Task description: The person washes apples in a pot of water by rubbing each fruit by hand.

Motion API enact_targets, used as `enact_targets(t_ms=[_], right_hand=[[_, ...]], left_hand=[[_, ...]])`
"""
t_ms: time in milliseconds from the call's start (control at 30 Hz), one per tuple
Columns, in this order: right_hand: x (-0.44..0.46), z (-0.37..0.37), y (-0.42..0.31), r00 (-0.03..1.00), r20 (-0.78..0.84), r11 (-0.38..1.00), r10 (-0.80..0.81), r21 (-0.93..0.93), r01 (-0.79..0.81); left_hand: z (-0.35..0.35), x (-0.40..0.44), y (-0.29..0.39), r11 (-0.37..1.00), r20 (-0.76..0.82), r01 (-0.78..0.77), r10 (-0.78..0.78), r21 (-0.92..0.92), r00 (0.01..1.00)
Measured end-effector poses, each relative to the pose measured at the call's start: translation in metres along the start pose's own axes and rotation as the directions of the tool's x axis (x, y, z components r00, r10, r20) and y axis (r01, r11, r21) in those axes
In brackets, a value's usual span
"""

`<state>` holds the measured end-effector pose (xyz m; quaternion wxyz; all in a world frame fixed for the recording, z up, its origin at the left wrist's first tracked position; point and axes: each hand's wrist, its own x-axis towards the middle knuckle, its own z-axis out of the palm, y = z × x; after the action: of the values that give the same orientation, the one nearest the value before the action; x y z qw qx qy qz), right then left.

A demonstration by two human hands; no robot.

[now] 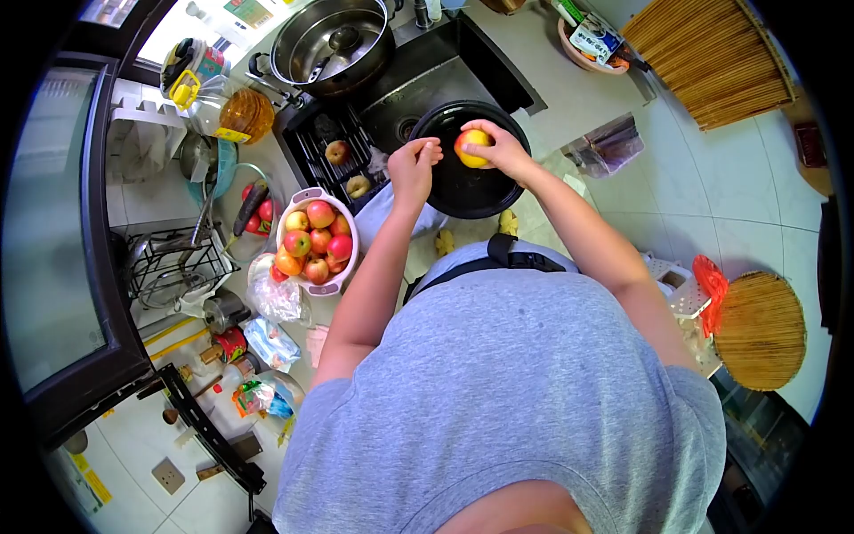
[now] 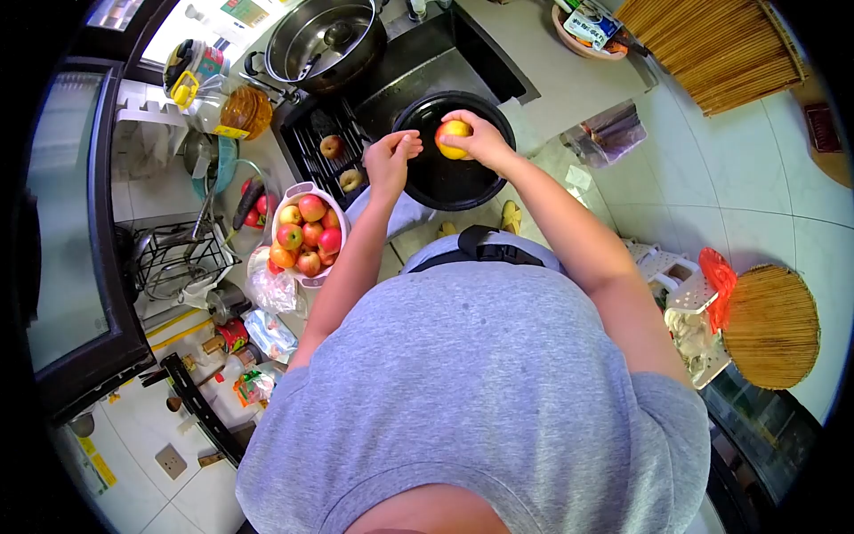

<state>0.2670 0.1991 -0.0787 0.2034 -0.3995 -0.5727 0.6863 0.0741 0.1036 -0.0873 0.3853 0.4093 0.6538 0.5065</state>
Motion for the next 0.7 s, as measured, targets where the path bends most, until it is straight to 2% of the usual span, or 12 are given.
enact_targets(t_ms=[33, 67, 100, 133, 167, 233, 267, 467, 567, 633, 667, 700], right_hand=[[0.013, -0.004, 0.027, 0.991, -0.011, 0.908, -0.131, -0.403, 0.116], [0.023, -0.005, 0.049, 0.983, -0.080, 0.802, -0.163, -0.591, 0.084], [0.022, -0.001, 0.049, 0.984, -0.077, 0.803, -0.159, -0.591, 0.083], [0.020, 0.007, 0.046, 0.985, -0.081, 0.710, -0.154, -0.702, 0.053], [0.017, 0.014, 0.040, 0.985, -0.086, 0.602, -0.151, -0.798, 0.023], [0.011, 0.023, 0.035, 0.990, -0.083, 0.576, -0.117, -0.818, 0.000], [0.012, 0.025, 0.040, 0.989, -0.049, 0.517, -0.137, -0.855, 0.030], [0.020, 0.035, 0.080, 0.986, 0.104, 0.396, -0.130, -0.906, 0.148], [0.034, 0.036, 0.114, 0.938, 0.111, 0.299, -0.328, -0.930, 0.215], [0.033, 0.032, 0.086, 0.973, 0.203, 0.459, 0.111, -0.879, 0.131], [0.031, 0.030, 0.076, 0.973, 0.204, 0.459, 0.110, -0.879, 0.132], [0.032, 0.026, 0.075, 0.991, 0.109, 0.656, 0.080, -0.754, 0.030]], left_hand=[[0.007, 0.003, -0.012, 1.000, 0.000, 0.005, -0.005, 0.000, 1.000], [0.018, 0.005, -0.021, 0.986, -0.019, 0.145, -0.147, -0.078, 0.989], [0.026, 0.009, -0.036, 0.947, -0.029, 0.281, -0.289, -0.158, 0.957], [0.031, 0.022, -0.077, 0.958, 0.004, 0.248, -0.251, 0.146, 0.968], [0.035, 0.021, -0.075, 0.957, 0.003, 0.250, -0.253, 0.144, 0.967], [0.043, 0.017, -0.062, 0.792, 0.094, 0.558, -0.553, -0.247, 0.828], [0.045, 0.014, -0.056, 0.714, 0.107, 0.615, -0.619, -0.336, 0.778], [0.049, 0.014, -0.062, 0.705, 0.127, 0.587, -0.591, -0.398, 0.797], [0.058, 0.022, -0.085, 0.724, 0.030, 0.568, -0.607, -0.391, 0.795], [0.059, 0.018, -0.071, 0.737, 0.029, 0.551, -0.589, -0.393, 0.808], [0.058, 0.015, -0.062, 0.747, 0.029, 0.537, -0.573, -0.393, 0.819], [0.057, 0.016, -0.065, 0.748, 0.028, 0.535, -0.572, -0.393, 0.820]])
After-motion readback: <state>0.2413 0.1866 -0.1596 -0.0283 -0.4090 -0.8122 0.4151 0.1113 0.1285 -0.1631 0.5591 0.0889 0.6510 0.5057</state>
